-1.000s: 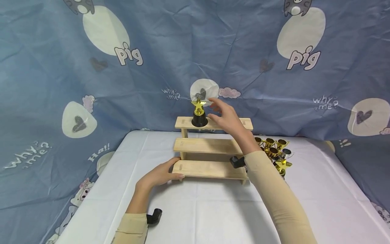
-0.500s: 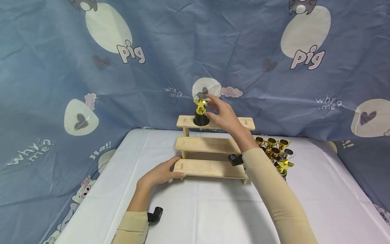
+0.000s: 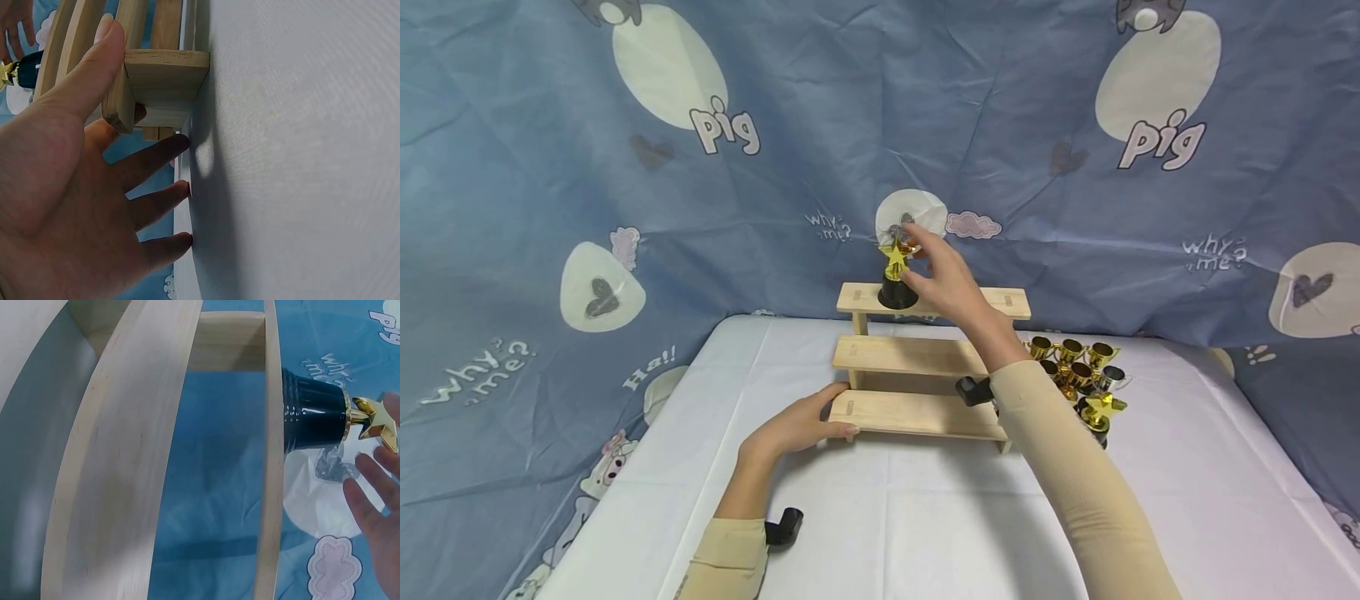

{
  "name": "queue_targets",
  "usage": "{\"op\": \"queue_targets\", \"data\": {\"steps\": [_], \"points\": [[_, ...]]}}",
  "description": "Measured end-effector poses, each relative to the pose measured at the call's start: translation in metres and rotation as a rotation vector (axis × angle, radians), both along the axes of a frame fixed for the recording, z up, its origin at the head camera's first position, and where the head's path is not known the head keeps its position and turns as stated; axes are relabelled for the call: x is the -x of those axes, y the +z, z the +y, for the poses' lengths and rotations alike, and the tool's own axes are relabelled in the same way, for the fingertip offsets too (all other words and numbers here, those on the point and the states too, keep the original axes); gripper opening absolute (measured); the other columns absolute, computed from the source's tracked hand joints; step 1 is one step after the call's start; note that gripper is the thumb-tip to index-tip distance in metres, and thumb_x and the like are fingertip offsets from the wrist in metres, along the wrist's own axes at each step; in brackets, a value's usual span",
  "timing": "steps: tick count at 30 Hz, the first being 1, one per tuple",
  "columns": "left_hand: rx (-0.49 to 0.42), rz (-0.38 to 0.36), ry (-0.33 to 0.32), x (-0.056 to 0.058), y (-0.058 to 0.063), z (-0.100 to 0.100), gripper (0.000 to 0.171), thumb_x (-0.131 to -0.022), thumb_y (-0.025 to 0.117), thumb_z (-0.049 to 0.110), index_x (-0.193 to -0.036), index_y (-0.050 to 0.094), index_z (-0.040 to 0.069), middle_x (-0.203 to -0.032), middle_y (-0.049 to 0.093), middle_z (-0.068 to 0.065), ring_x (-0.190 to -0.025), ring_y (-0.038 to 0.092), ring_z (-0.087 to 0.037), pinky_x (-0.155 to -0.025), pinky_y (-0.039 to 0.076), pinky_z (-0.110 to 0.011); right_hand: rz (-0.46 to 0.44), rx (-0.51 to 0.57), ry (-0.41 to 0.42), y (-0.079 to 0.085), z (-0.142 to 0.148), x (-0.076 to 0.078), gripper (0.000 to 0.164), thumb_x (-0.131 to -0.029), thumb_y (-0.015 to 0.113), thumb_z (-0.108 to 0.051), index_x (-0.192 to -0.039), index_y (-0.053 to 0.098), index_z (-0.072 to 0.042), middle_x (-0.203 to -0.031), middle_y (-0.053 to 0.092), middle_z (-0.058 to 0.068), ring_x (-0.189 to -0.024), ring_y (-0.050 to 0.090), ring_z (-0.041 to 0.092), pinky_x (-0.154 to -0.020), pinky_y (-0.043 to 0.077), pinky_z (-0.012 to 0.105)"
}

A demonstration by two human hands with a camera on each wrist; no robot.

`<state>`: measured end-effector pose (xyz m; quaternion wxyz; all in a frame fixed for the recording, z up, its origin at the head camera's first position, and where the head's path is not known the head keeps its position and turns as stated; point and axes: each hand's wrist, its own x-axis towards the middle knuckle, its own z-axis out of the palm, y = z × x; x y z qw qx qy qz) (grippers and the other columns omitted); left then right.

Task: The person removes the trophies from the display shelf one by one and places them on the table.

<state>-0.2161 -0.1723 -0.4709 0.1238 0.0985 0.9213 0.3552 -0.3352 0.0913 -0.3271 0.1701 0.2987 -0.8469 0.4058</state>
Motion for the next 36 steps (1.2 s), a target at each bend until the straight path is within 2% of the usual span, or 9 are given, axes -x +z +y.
{"op": "queue_targets", "data": {"steps": [9, 20, 28, 36], "points": [[0.015, -0.010, 0.004, 0.0017, -0.0027, -0.0013, 0.090, -0.078, 0.074, 0.063, -0.153, 0.037, 0.029, -0.157, 0.043, -0.006, -0.146, 0.038, -0.032, -0.116, 0.034, -0.057, 0.019, -0.059, 0.007, 0.0000, -0.0016, -0.0001, 0.070, -0.091, 0.071, -0.008, -0.153, 0.040, -0.023, -0.140, 0.054, 0.012, -0.115, 0.062, 0.030, -0.098, 0.051, 0.050], [0.011, -0.010, 0.010, 0.0002, 0.0002, 0.0006, 0.088, -0.079, 0.074, 0.062, -0.153, 0.039, 0.029, -0.156, 0.044, -0.007, -0.145, 0.039, -0.033, -0.115, 0.034, -0.058, 0.028, -0.035, 0.005, -0.0015, -0.0023, -0.0006, 0.059, -0.093, 0.070, -0.013, -0.147, 0.049, -0.026, -0.141, 0.057, 0.005, -0.110, 0.064, 0.025, -0.093, 0.054, 0.043], [0.008, -0.014, 0.009, -0.0008, -0.0004, 0.0008, 0.086, -0.080, 0.075, 0.060, -0.152, 0.039, 0.030, -0.155, 0.045, -0.007, -0.145, 0.039, -0.033, -0.115, 0.035, -0.059, 0.053, 0.007, 0.005, -0.0022, -0.0052, -0.0010, 0.051, -0.093, 0.068, -0.007, -0.141, 0.053, -0.013, -0.131, 0.060, 0.013, -0.104, 0.066, 0.031, -0.091, 0.055, 0.044], [0.007, -0.008, 0.009, -0.0012, 0.0012, 0.0006, 0.087, -0.079, 0.075, 0.060, -0.152, 0.040, 0.028, -0.155, 0.045, -0.007, -0.145, 0.040, -0.034, -0.115, 0.035, -0.058, 0.081, 0.004, 0.000, -0.0023, -0.0076, -0.0037, 0.050, -0.092, 0.068, -0.002, -0.139, 0.054, -0.012, -0.133, 0.059, 0.014, -0.108, 0.065, 0.032, -0.091, 0.056, 0.043]]}}
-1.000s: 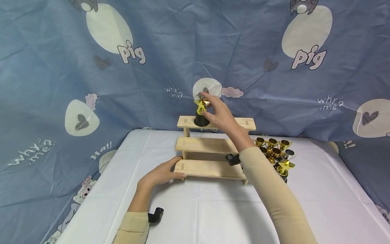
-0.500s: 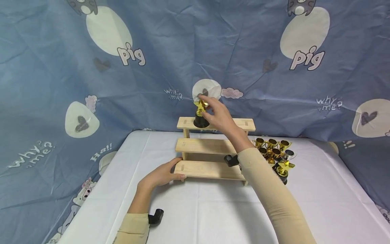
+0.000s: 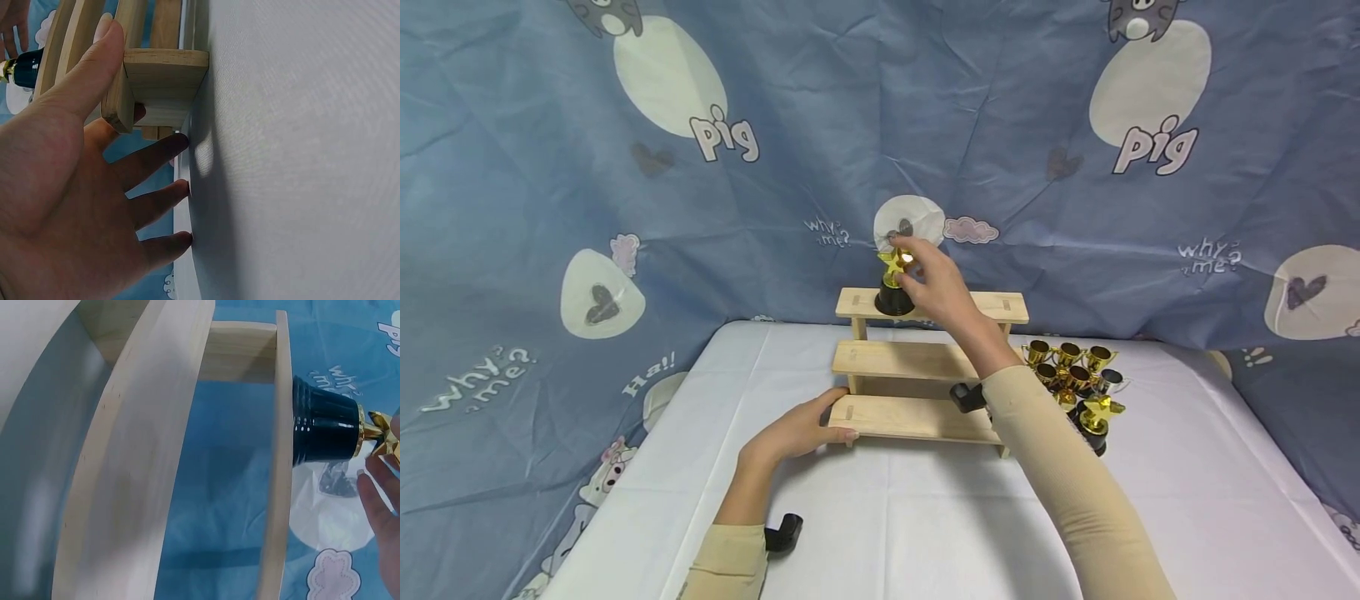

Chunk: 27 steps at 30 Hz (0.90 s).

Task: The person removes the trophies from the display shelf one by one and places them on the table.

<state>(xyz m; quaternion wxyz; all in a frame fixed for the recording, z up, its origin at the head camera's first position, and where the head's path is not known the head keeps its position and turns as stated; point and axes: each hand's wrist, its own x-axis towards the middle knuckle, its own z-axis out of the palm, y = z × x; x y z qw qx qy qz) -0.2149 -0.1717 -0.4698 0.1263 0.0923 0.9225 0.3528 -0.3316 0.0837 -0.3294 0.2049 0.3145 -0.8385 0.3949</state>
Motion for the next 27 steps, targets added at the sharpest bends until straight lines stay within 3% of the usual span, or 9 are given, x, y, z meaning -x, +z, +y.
{"op": "queue_targets", "data": {"steps": [12, 27], "points": [[0.008, 0.005, -0.002, 0.000, 0.000, -0.001, 0.087, -0.080, 0.074, 0.060, -0.152, 0.039, 0.028, -0.155, 0.044, -0.008, -0.145, 0.039, -0.034, -0.115, 0.035, -0.057, 0.014, 0.094, -0.011, 0.000, -0.011, -0.003, 0.033, -0.092, 0.064, 0.005, -0.123, 0.062, -0.007, -0.122, 0.065, 0.016, -0.103, 0.068, 0.030, -0.087, 0.058, 0.040], [0.003, 0.007, -0.010, 0.001, -0.001, -0.001, 0.087, -0.080, 0.075, 0.060, -0.153, 0.038, 0.028, -0.156, 0.044, -0.007, -0.146, 0.039, -0.033, -0.116, 0.034, -0.056, 0.069, 0.111, 0.038, 0.001, -0.010, -0.009, 0.028, -0.089, 0.065, 0.009, -0.115, 0.062, -0.002, -0.121, 0.066, 0.020, -0.102, 0.067, 0.030, -0.085, 0.058, 0.040]]}}
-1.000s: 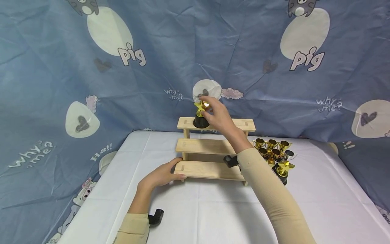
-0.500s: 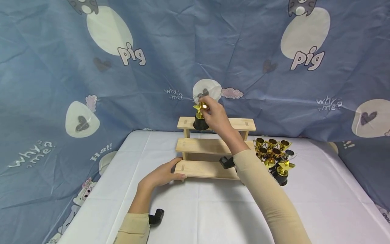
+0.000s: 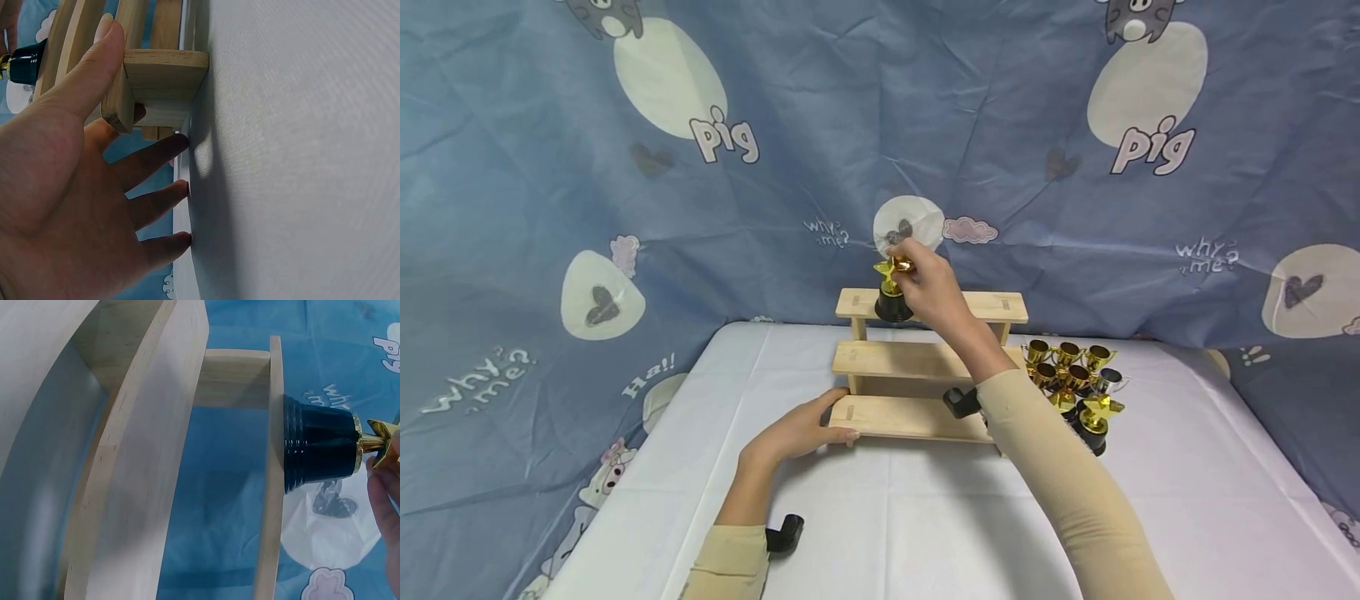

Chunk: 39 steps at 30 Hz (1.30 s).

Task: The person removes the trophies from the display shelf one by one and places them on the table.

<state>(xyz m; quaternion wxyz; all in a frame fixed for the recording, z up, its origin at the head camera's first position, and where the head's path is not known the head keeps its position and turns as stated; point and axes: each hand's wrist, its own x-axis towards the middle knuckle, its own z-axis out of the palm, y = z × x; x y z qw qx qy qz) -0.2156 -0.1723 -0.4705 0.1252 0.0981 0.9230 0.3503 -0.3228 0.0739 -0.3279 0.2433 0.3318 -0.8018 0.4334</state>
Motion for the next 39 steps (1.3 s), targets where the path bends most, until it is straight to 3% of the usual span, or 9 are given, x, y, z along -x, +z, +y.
{"op": "queue_targets", "data": {"steps": [10, 28, 39], "points": [[-0.001, 0.001, 0.006, 0.000, 0.002, 0.000, 0.088, -0.080, 0.074, 0.061, -0.153, 0.038, 0.029, -0.156, 0.043, -0.007, -0.146, 0.038, -0.033, -0.116, 0.034, -0.057, 0.016, -0.004, -0.013, 0.003, -0.001, -0.002, 0.026, -0.090, 0.065, 0.009, -0.113, 0.063, -0.002, -0.121, 0.068, 0.015, -0.102, 0.067, 0.029, -0.084, 0.058, 0.041], [-0.016, -0.011, 0.008, 0.000, 0.000, 0.001, 0.086, -0.079, 0.076, 0.059, -0.151, 0.039, 0.031, -0.154, 0.046, -0.005, -0.145, 0.040, -0.030, -0.114, 0.036, -0.056, -0.045, -0.023, -0.051, 0.001, 0.009, -0.009, 0.030, -0.092, 0.066, 0.003, -0.120, 0.064, -0.007, -0.118, 0.068, 0.013, -0.104, 0.066, 0.026, -0.088, 0.057, 0.040], [-0.004, 0.008, 0.002, 0.001, -0.003, 0.001, 0.084, -0.079, 0.075, 0.061, -0.150, 0.041, 0.032, -0.152, 0.048, -0.003, -0.143, 0.043, -0.029, -0.114, 0.037, -0.054, -0.001, 0.004, -0.058, -0.003, 0.013, -0.009, 0.031, -0.089, 0.068, 0.006, -0.118, 0.066, -0.007, -0.116, 0.069, 0.014, -0.105, 0.068, 0.027, -0.087, 0.058, 0.039]]}}
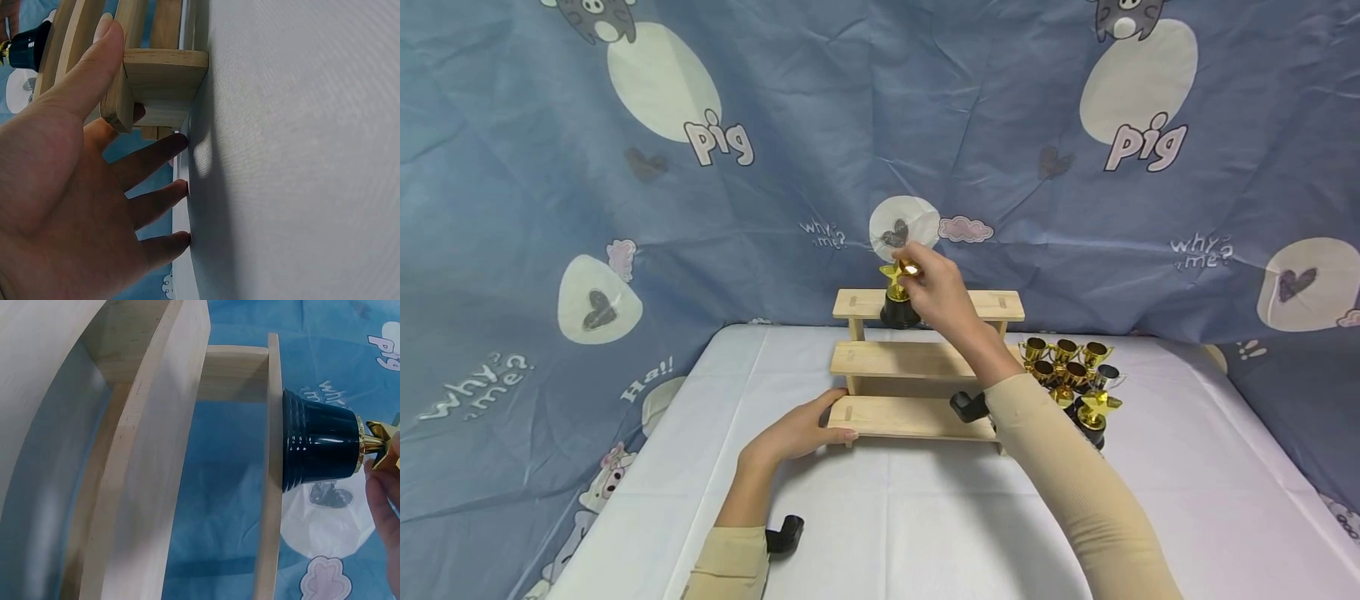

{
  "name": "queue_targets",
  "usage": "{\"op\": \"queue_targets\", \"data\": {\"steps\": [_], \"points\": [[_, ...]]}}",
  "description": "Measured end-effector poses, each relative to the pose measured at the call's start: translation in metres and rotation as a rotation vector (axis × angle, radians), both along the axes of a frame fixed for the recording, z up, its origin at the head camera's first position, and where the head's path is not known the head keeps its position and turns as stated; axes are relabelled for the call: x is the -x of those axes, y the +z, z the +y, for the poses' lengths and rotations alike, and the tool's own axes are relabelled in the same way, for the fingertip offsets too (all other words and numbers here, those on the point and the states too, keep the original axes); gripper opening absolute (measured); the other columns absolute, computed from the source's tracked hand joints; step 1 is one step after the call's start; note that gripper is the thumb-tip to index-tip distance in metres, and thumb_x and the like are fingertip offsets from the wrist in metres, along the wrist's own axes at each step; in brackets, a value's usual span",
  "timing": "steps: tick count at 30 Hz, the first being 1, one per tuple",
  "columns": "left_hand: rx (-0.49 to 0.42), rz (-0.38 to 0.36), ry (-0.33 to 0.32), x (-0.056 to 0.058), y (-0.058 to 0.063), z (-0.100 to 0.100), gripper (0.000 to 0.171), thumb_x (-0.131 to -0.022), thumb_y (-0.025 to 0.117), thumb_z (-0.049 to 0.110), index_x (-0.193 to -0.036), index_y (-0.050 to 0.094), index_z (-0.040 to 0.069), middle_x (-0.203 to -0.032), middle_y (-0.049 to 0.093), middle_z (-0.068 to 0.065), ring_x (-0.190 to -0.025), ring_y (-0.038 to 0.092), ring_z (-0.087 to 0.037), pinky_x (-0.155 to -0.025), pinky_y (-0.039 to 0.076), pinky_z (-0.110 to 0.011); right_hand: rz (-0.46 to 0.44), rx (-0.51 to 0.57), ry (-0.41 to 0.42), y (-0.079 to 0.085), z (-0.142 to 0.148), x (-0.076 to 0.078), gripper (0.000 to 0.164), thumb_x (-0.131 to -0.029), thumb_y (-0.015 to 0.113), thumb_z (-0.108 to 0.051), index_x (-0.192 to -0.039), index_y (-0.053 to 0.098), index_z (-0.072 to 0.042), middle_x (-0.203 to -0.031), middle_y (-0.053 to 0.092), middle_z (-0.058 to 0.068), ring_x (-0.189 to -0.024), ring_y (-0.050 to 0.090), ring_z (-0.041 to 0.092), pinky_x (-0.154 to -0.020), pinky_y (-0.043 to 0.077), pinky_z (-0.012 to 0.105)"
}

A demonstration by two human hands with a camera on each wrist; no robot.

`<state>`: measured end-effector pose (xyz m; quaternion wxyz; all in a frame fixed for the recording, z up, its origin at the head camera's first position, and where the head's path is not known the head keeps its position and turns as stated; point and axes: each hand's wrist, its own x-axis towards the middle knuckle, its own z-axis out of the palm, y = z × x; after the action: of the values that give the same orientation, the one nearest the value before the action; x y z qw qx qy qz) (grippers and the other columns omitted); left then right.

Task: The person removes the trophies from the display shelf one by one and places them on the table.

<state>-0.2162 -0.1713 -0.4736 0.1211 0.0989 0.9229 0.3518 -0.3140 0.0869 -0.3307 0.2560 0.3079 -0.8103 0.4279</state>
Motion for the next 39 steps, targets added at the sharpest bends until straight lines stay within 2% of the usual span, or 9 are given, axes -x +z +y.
{"op": "queue_targets", "data": {"steps": [9, 22, 39], "points": [[-0.010, 0.000, -0.001, 0.000, 0.002, 0.002, 0.082, -0.079, 0.076, 0.059, -0.149, 0.042, 0.032, -0.151, 0.049, -0.003, -0.142, 0.044, -0.029, -0.113, 0.037, -0.056, 0.011, 0.004, -0.002, -0.003, 0.004, -0.005, 0.035, -0.090, 0.066, 0.007, -0.121, 0.065, -0.009, -0.118, 0.068, 0.013, -0.107, 0.066, 0.024, -0.087, 0.058, 0.038], [0.010, 0.010, -0.001, 0.003, 0.001, 0.002, 0.086, -0.078, 0.074, 0.064, -0.150, 0.041, 0.032, -0.153, 0.047, -0.003, -0.144, 0.041, -0.030, -0.114, 0.036, -0.056, 0.065, 0.036, -0.011, -0.007, 0.012, -0.010, 0.035, -0.088, 0.067, 0.009, -0.120, 0.066, -0.005, -0.117, 0.068, 0.015, -0.106, 0.067, 0.027, -0.086, 0.058, 0.036], [0.007, -0.019, 0.023, 0.000, 0.000, 0.001, 0.090, -0.079, 0.073, 0.064, -0.154, 0.036, 0.030, -0.158, 0.041, -0.004, -0.147, 0.038, -0.031, -0.115, 0.034, -0.057, 0.080, 0.024, -0.034, -0.012, 0.024, -0.016, 0.034, -0.090, 0.065, 0.009, -0.120, 0.065, -0.007, -0.117, 0.068, 0.012, -0.106, 0.065, 0.026, -0.088, 0.057, 0.039]]}}
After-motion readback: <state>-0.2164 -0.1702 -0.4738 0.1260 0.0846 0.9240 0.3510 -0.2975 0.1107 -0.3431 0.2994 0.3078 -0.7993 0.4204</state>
